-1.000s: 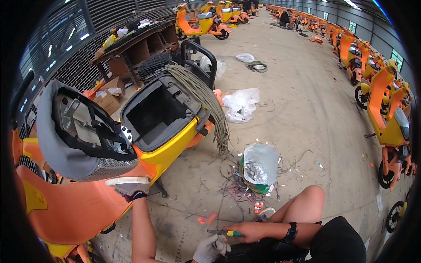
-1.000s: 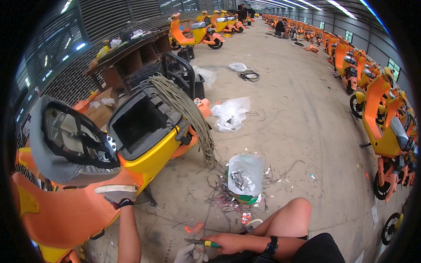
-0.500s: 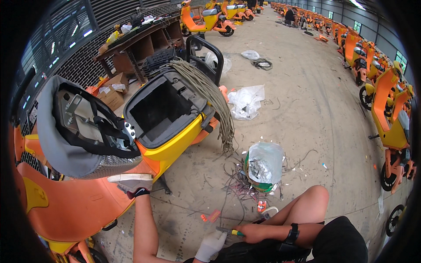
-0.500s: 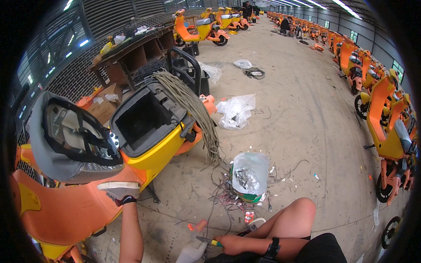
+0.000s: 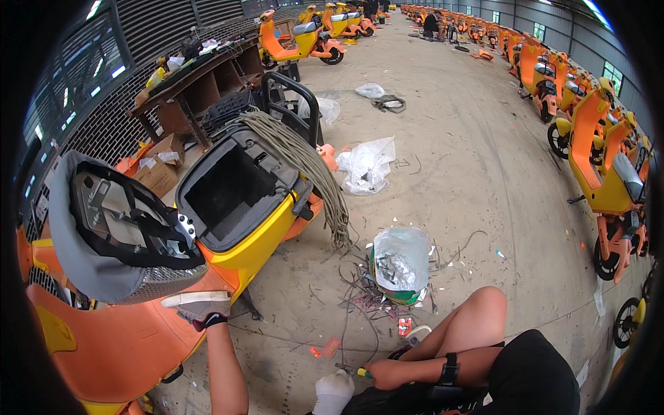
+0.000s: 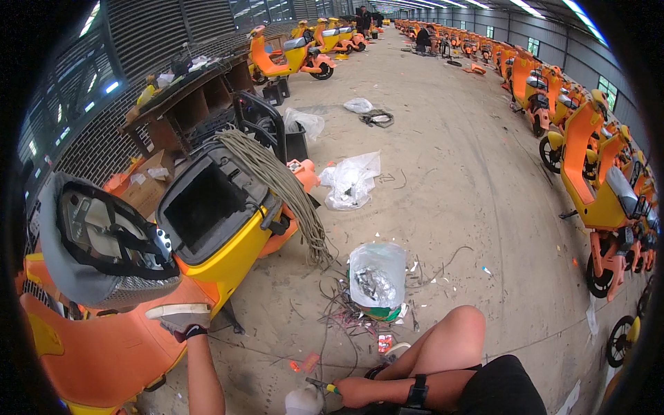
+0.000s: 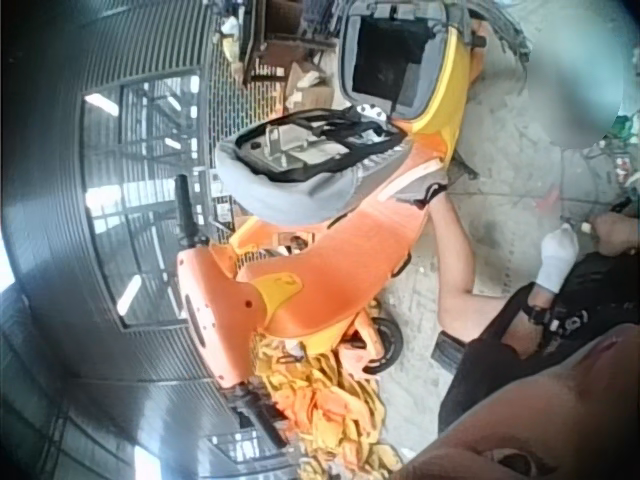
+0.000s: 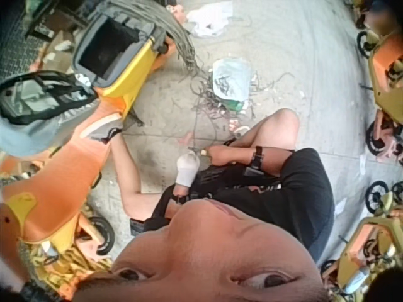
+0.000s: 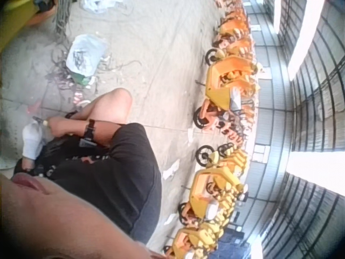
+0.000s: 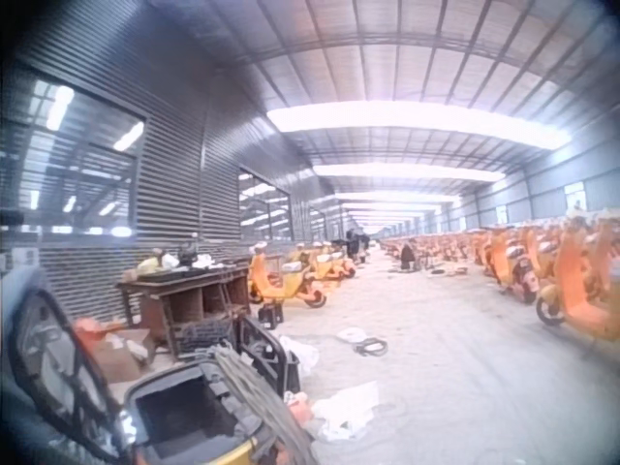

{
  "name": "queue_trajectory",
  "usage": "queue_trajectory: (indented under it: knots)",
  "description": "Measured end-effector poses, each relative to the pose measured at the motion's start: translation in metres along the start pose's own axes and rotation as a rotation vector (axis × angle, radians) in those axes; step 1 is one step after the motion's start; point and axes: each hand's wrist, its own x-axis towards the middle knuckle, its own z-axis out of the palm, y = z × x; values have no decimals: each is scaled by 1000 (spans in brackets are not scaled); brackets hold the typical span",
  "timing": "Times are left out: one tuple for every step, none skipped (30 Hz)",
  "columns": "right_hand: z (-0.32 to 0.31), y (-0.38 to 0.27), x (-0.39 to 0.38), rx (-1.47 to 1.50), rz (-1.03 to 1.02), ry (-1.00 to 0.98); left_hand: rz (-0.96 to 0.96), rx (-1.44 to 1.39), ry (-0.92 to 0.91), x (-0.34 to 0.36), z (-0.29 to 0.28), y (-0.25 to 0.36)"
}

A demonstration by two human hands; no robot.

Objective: The person sits on the floor and uses pliers to cut and manipulate a bundle of wires on an orange scooter. They pull wires from a compartment, use the pliers to strip or cut specific wires, and handle the wiring harness by hand.

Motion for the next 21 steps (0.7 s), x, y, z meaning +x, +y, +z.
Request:
queue_trajectory:
  knots:
    - [-8, -3, -7, 17, 10, 29, -51, -82, -48, 5, -6, 2]
    - [-14, -10, -12, 2, -3, 24, -109, -217, -63, -4, -10, 2]
    - [-16, -14, -14, 5, -65, 40, -170, -384, -75, -15, -20, 3]
    - [-19, -14, -17, 25, -102, 74, -216, -520, -114, -17, -26, 7]
    - [-21, -14, -20, 45, -140, 108, -259, -647, -147, -19, -31, 11]
    - [-25, -18, -22, 56, -184, 89, -276, -761, -127, -28, -33, 14]
    - [-29, -22, -24, 69, -229, 68, -283, -852, -98, -35, -32, 19]
    - [-32, -24, -25, 87, -270, 64, -279, -896, -57, -39, -32, 23]
    - [-29, -21, -24, 105, -322, 103, -244, -1016, -122, -38, -28, 15]
    - [-25, -15, -22, 123, -374, 143, -209, -1136, -188, -37, -20, -2]
    - [-24, -14, -22, 137, -428, 183, -165, -1254, -252, -38, -16, 3]
    - [-23, -14, -21, 152, -465, 199, -169, -1304, -213, -40, -11, 8]
    - [-23, -14, -22, 168, -502, 215, -172, -1354, -173, -44, -5, 14]
    - [-24, -15, -22, 184, -537, 232, -177, -1403, -136, -45, -2, 23]
    - [-25, -15, -22, 171, -509, 197, -179, -1420, -134, -44, -1, 23]
    - [-27, -16, -22, 158, -482, 162, -181, -1437, -133, -44, 0, 22]
    - [-27, -17, -22, 146, -456, 129, -183, -1451, -131, -45, 0, 20]
    - [-28, -17, -21, 146, -466, 131, -193, -1494, -133, -45, 1, 17]
    - [-28, -16, -21, 147, -476, 134, -204, -1536, -134, -43, 3, 13]
    - [-27, -16, -21, 150, -486, 134, -216, -1581, -135, -42, 3, 10]
    - [-26, -15, -20, 147, -487, 134, -206, -1555, -140, -42, 2, 8]
